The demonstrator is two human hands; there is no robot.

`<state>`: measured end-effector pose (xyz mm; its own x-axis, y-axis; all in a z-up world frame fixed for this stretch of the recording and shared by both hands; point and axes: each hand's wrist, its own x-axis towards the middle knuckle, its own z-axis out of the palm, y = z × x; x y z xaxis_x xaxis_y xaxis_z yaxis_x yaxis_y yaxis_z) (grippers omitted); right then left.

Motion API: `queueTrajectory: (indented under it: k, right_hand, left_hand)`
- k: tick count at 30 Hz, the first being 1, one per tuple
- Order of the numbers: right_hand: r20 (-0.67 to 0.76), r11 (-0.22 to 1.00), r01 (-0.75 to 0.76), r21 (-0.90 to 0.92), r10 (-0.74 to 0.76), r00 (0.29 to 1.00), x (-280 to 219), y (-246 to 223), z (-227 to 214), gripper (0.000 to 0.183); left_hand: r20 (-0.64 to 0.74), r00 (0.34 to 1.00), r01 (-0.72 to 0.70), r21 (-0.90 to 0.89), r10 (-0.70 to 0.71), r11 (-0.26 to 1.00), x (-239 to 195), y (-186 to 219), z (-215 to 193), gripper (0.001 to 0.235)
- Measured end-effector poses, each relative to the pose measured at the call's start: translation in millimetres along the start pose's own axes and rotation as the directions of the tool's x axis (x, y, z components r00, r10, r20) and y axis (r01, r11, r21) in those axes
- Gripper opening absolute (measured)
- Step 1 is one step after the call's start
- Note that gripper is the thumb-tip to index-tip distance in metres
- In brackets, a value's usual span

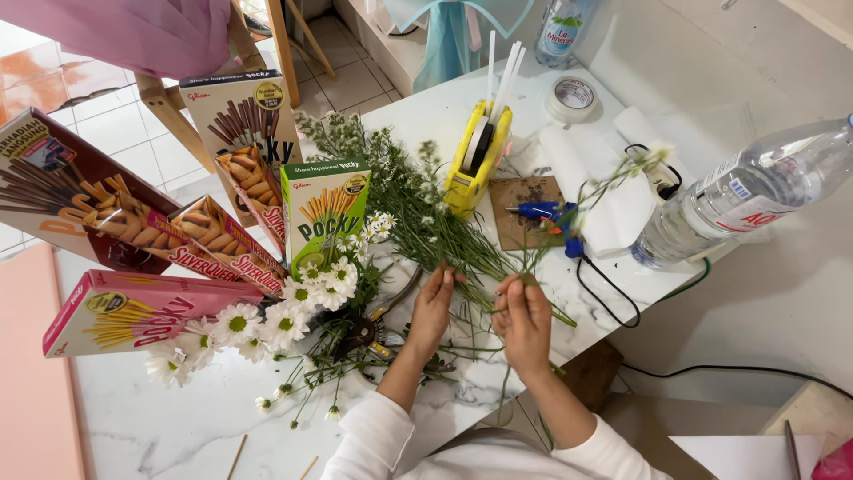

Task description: The person arranges a bouquet of flowers and snack boxes on a marble table by hand, using shears to trim flower stems and placing them among the boxes and larger flowers.

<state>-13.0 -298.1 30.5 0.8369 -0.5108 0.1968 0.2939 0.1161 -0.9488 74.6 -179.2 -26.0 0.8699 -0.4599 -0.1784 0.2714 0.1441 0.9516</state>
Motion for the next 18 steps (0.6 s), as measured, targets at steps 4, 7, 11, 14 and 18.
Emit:
queueTrajectory:
  k: [4, 7, 11, 14, 18]
  right_hand:
    - [-0.013, 0.988, -0.142, -0.065, 0.142, 0.990, 5, -8, -9, 0.034]
    - [0.036, 0.926, -0.134, -0.354, 0.157, 0.987, 7, 2, -15, 0.041]
    - [0.069, 0.889, -0.155, -0.431, 0.203, 0.977, 7, -3, -8, 0.024]
    - [0.056, 0.894, -0.212, -0.396, 0.253, 0.966, 5, 13, -11, 0.023]
    - [0.077, 0.918, -0.169, -0.359, 0.209, 0.975, -2, 41, -12, 0.022]
  left_hand:
    - [0.000, 1.000, -0.001, 0.058, 0.001, 0.998, -2, 12, 5, 0.058]
    - [0.039, 0.999, -0.005, 0.045, 0.003, 0.999, 4, -4, 4, 0.045]
    - [-0.032, 0.998, 0.050, 0.039, -0.049, 0.998, 1, 0, 12, 0.061]
    - [-0.182, 0.983, 0.000, 0.010, 0.002, 1.000, 1, -9, 15, 0.050]
    - [-0.289, 0.957, -0.068, -0.143, 0.024, 0.987, -3, -3, 17, 0.036]
